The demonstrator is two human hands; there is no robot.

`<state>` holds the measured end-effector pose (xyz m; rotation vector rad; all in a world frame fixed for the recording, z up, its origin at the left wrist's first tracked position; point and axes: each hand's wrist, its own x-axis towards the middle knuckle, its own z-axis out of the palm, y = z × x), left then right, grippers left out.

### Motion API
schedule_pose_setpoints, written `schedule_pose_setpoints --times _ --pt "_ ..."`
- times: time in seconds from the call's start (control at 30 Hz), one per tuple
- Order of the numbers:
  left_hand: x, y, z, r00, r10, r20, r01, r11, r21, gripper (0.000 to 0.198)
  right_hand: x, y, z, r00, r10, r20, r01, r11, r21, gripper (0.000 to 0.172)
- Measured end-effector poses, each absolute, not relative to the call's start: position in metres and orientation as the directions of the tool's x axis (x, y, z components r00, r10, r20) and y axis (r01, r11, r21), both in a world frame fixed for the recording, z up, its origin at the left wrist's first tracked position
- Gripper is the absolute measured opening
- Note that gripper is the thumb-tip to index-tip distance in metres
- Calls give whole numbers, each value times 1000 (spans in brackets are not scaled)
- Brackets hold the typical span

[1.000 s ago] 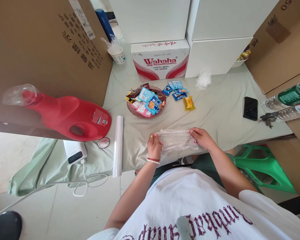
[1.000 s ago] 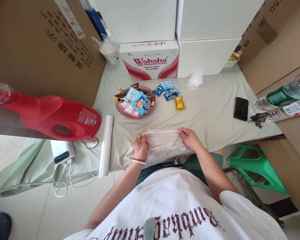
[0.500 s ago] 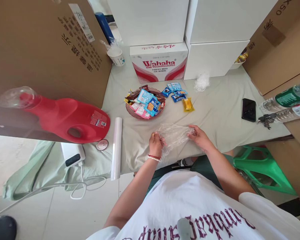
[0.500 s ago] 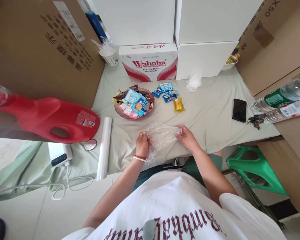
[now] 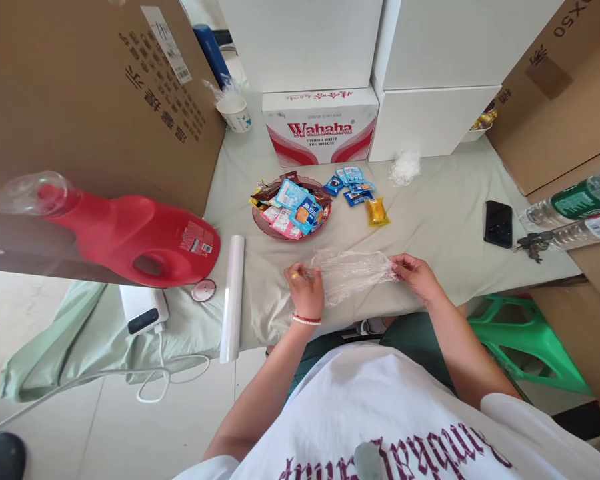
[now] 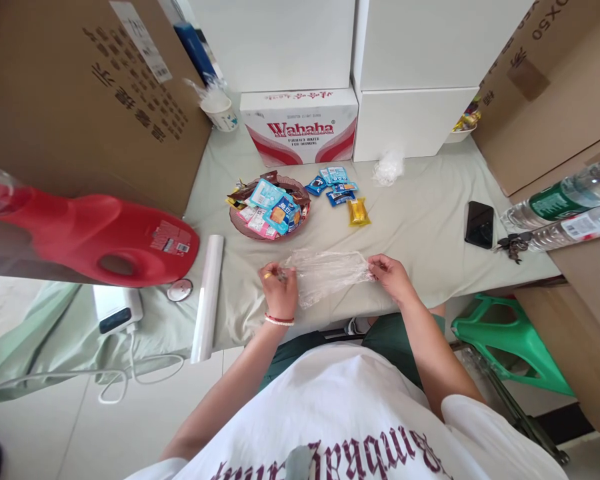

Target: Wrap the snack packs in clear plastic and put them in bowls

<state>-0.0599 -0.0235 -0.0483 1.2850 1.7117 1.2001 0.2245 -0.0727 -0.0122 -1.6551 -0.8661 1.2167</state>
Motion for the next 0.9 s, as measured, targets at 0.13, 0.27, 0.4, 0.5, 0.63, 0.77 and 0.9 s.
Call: schedule_pose_setpoints --times 0.13,0.27,0.4,0.5,0.63,0.77,0.9 --pt "-67 -34 -41 250 888 386 729 -435 528 15 226 -70 -23 266 912 -313 149 -360 -921 42" --pt "-71 -28 -32 587 780 218 707 -625 332 32 227 -67 -22 288 945 -156 443 -276 -853 30" --pt "-72 -20 -26 585 810 29 757 -559 337 41 214 -73 -2 136 964 229 831 15 -555 35" --pt "-74 -20 -23 618 784 -66 752 -564 341 55 194 -76 6 -287 937 198 882 339 -328 44" --pt "-81 -19 -19 631 761 -150 754 -555 351 69 182 -78 -4 -432 898 84 879 440 -187 32" --pt "-90 -16 -20 615 770 -171 768 -536 349 79 199 -92 -11 -420 878 228 887 450 -102 25" --pt "-92 -16 -23 607 775 -175 781 -541 313 82 215 -125 -9 -394 862 320 903 428 -44 26"
